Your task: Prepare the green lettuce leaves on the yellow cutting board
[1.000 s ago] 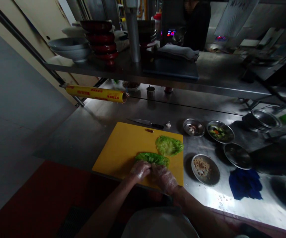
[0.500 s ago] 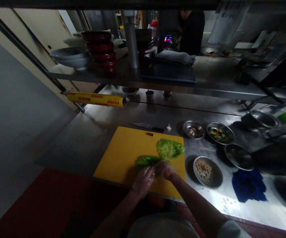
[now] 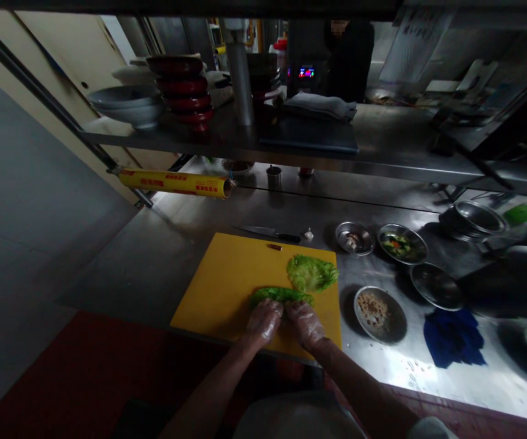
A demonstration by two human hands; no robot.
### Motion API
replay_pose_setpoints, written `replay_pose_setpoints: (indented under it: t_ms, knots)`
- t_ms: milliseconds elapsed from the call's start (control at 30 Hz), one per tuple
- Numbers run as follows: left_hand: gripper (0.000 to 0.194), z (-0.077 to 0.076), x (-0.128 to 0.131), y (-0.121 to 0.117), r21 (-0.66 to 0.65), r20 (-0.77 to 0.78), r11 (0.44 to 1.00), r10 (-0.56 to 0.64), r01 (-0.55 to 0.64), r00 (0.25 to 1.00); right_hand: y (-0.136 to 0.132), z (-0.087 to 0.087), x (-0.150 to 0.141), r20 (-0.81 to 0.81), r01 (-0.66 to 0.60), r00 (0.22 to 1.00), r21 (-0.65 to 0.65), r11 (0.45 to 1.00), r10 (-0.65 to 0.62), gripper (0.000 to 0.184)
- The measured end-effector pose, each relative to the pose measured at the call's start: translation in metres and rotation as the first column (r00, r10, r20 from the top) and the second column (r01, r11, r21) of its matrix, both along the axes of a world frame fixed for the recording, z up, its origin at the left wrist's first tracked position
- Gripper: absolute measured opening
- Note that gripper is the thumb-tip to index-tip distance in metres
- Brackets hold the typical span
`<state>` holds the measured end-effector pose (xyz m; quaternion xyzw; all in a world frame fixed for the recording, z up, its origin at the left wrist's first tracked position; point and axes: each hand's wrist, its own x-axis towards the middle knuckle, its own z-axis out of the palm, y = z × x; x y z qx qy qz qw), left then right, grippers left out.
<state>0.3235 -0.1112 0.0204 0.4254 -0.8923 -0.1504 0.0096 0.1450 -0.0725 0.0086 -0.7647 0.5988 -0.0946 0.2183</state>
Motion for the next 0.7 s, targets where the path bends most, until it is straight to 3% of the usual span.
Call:
replay_pose_setpoints:
  t_ms: [200,533,633,700]
  knots:
    - [0.035,0.001,-0.003,0.017,0.024,0.063,0.999,0.029,-0.030,0.998,0.007,-0.006,0.003,-0.055,-0.009,0.998,0.015,1.000,0.010,0.032]
    - [0.027,0.007,0.005,0.010,0.076,-0.019,0.996,0.048,-0.046,0.999,-0.002,0.000,0.001,-0.054,-0.031,0.998,0.059,0.998,0.034,0.033]
    - [0.045,0.006,0.007,0.010,0.040,-0.063,0.996,0.084,-0.081,0.994,-0.011,-0.001,0.000,-0.044,-0.043,0.998,0.086,0.995,0.047,0.028]
    - [0.045,0.005,0.008,0.008,0.011,-0.069,0.998,0.062,-0.061,0.996,-0.019,-0.001,-0.001,-0.032,-0.055,0.998,0.105,0.993,0.059,0.026]
